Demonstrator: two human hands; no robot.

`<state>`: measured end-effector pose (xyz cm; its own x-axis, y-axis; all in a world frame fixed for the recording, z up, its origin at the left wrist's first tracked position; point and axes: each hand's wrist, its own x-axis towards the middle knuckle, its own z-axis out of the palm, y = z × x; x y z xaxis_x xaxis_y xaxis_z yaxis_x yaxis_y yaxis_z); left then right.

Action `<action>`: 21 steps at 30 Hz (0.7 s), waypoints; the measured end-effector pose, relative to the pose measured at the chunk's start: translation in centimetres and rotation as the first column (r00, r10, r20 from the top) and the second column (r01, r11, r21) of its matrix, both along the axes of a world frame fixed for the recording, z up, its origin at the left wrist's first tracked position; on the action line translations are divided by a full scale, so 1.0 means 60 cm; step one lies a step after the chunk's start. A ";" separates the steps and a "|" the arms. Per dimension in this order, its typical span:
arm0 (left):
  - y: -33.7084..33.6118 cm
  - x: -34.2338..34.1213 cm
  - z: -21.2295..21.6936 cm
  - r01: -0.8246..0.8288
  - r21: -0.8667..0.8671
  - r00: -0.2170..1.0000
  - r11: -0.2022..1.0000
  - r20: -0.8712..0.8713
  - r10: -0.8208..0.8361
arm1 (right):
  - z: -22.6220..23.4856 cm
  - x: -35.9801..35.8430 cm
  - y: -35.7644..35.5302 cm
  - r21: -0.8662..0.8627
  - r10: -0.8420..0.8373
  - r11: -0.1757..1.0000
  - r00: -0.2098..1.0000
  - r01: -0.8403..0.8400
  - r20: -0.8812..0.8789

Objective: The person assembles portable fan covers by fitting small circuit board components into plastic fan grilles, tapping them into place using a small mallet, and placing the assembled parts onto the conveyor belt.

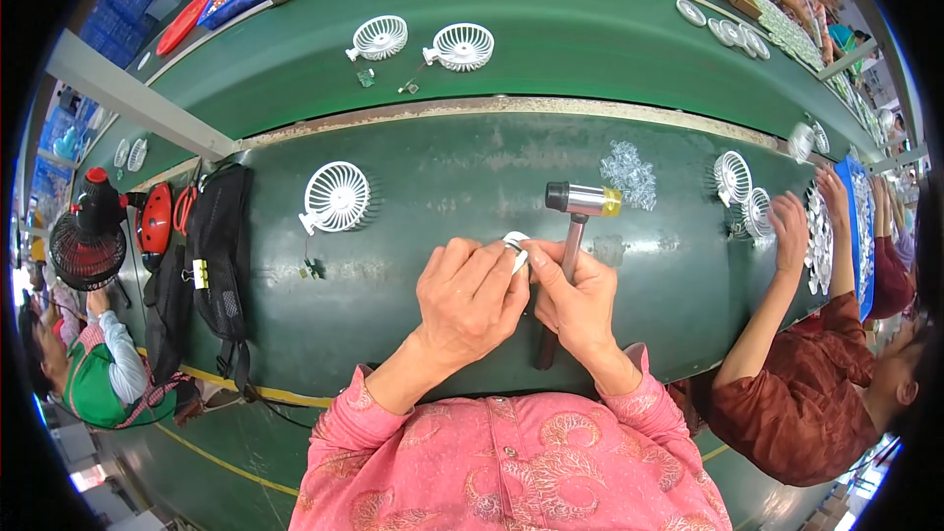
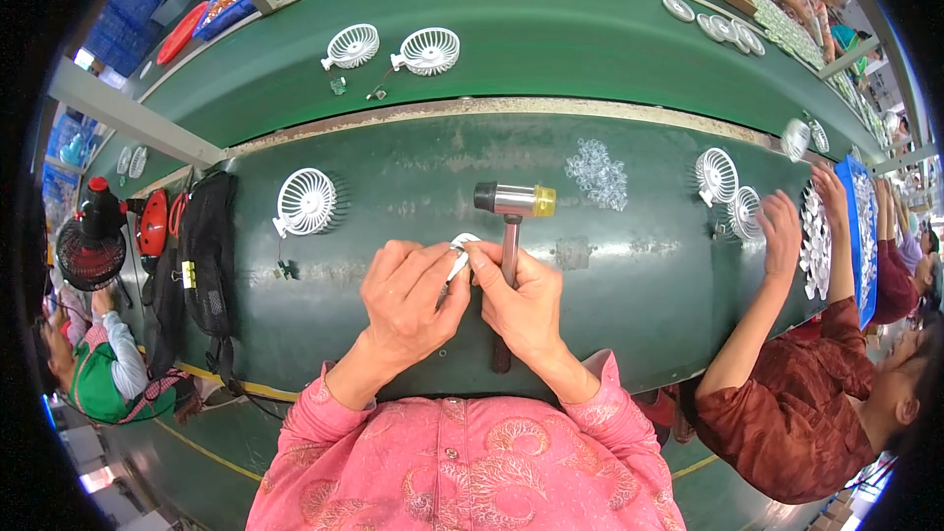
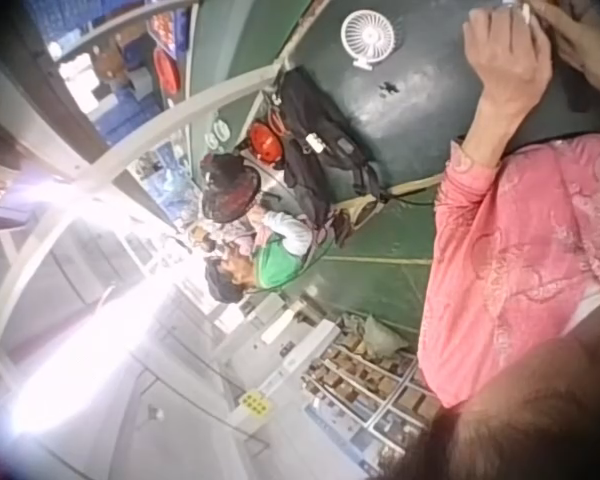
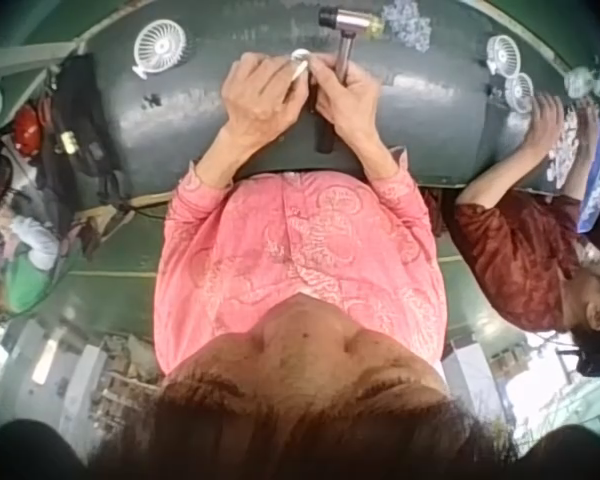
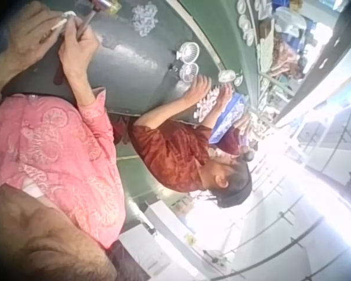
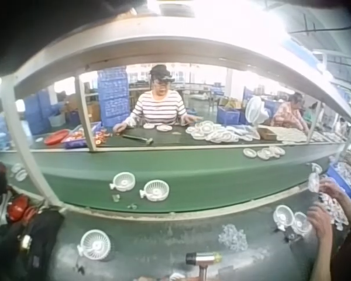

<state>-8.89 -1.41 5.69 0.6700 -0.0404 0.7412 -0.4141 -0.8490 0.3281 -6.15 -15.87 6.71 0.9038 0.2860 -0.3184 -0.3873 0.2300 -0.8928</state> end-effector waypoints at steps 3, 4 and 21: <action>-0.002 0.002 0.002 -0.005 0.001 1.000 1.000 0.000 0.005 | -0.023 -0.009 0.000 -0.122 -0.011 0.992 0.982 0.034 0.187; -0.002 0.002 0.001 -0.005 0.001 1.000 1.000 -0.001 0.005 | -0.025 -0.011 0.000 -0.123 -0.011 0.992 0.983 0.034 0.186; 0.040 0.006 -0.003 0.015 -0.152 0.980 0.988 -0.194 -0.044 | -0.004 0.024 -0.031 0.237 0.134 0.967 0.977 -0.092 -0.168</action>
<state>-8.56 0.99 5.49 0.8033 0.0385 0.5943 -0.3531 -0.7728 0.5274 -4.70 -17.74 6.50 0.7949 0.4660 -0.3886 -0.5724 0.3634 -0.7351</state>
